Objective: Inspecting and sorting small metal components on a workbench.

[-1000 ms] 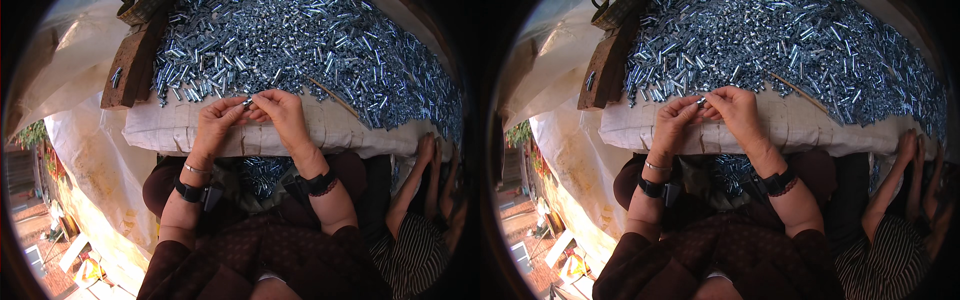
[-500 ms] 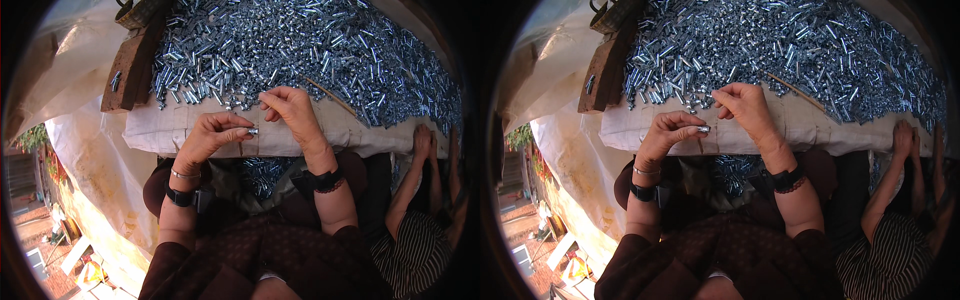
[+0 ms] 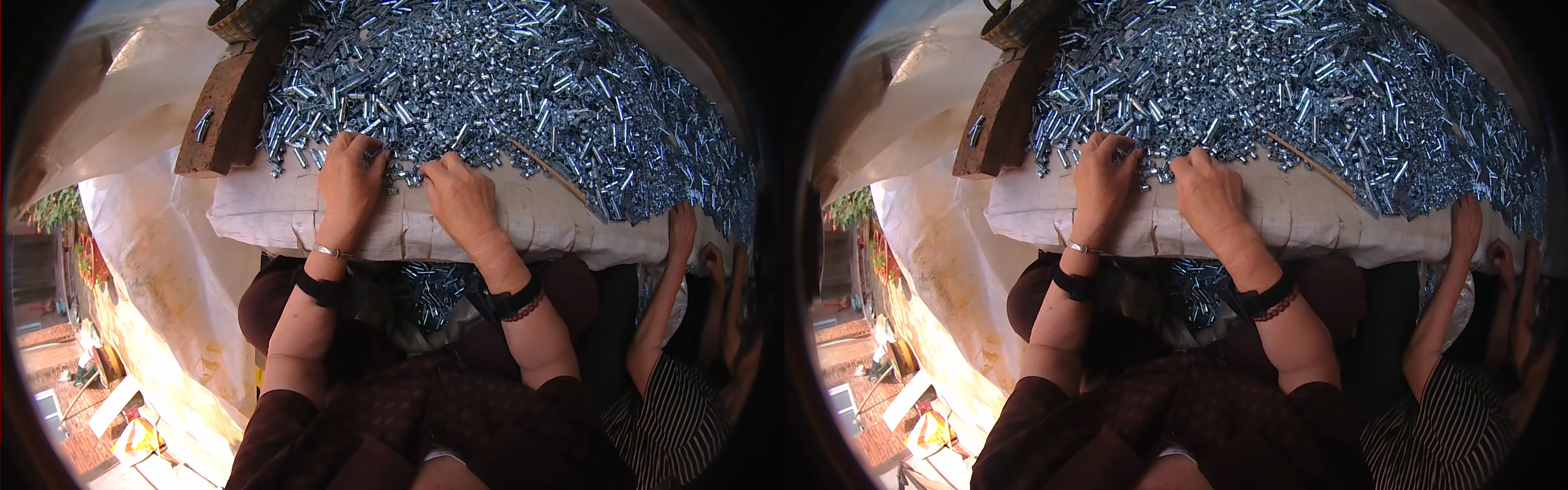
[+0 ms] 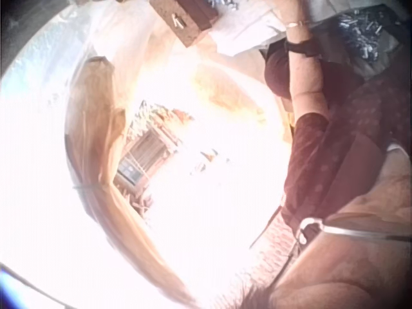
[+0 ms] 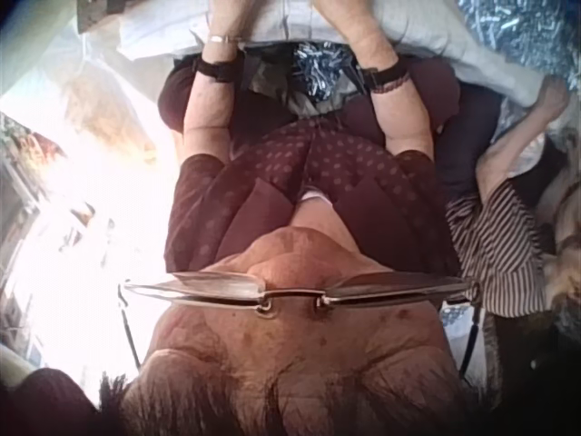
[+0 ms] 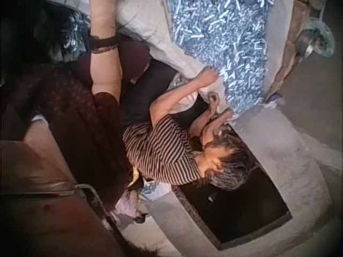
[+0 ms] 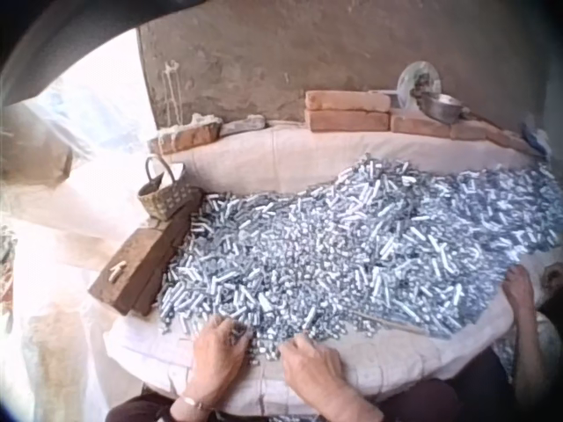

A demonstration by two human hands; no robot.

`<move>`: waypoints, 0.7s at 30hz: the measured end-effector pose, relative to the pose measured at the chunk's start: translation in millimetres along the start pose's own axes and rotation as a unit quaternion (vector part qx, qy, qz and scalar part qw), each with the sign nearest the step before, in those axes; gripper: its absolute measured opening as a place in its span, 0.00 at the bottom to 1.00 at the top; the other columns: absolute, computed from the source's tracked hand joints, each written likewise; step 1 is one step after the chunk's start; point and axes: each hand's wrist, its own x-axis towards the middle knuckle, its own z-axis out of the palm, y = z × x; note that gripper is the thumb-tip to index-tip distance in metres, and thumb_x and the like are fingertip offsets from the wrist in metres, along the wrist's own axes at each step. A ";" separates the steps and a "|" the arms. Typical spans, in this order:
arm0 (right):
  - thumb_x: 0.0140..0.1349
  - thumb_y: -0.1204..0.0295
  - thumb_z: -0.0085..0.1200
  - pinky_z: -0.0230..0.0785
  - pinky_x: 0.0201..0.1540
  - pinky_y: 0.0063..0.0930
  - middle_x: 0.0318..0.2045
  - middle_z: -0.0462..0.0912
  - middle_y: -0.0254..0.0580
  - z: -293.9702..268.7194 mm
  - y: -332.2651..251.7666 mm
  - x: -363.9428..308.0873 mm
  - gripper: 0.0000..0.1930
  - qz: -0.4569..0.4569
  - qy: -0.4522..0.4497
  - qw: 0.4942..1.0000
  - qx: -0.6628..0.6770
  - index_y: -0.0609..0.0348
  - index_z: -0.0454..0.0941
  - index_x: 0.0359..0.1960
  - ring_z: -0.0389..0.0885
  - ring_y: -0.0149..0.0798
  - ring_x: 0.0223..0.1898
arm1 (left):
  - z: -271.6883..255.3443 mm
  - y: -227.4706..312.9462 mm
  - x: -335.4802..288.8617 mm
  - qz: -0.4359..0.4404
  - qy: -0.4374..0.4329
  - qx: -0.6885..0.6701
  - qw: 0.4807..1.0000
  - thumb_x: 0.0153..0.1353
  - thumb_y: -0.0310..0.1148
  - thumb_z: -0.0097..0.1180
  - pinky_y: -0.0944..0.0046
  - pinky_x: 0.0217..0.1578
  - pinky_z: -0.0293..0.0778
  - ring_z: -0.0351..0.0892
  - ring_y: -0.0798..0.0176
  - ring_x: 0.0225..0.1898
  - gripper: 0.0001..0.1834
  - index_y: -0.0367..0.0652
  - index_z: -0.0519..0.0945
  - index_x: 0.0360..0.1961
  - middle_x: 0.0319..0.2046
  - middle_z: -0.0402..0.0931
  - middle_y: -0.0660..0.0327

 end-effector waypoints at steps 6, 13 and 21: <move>0.54 0.70 0.56 0.70 0.30 0.41 0.28 0.77 0.41 -5.0 -2.7 1.4 0.06 0.043 -0.021 0.999 -0.011 0.55 0.73 0.27 0.79 0.48 0.29 | -13.1 2.5 -10.3 -0.159 -0.071 -0.290 0.941 0.55 0.31 0.63 0.71 0.35 0.70 0.77 0.70 0.33 0.10 0.38 0.79 0.35 0.31 0.80 0.62; 0.52 0.71 0.59 0.71 0.29 0.37 0.27 0.80 0.42 -17.0 5.8 -0.2 0.06 0.069 -0.047 0.996 0.028 0.59 0.76 0.28 0.79 0.48 0.27 | -29.9 20.0 -18.7 -0.276 -0.124 -0.520 0.799 0.58 0.28 0.60 0.74 0.40 0.71 0.78 0.72 0.37 0.10 0.37 0.78 0.40 0.35 0.81 0.63; 0.57 0.74 0.58 0.71 0.28 0.19 0.27 0.82 0.37 -34.5 -4.1 10.7 0.06 0.211 -0.055 0.841 0.495 0.65 0.78 0.32 0.79 0.26 0.25 | -35.5 24.1 -21.3 -0.256 -0.197 -0.500 0.803 0.60 0.29 0.58 0.73 0.42 0.71 0.77 0.71 0.41 0.11 0.36 0.78 0.43 0.35 0.80 0.63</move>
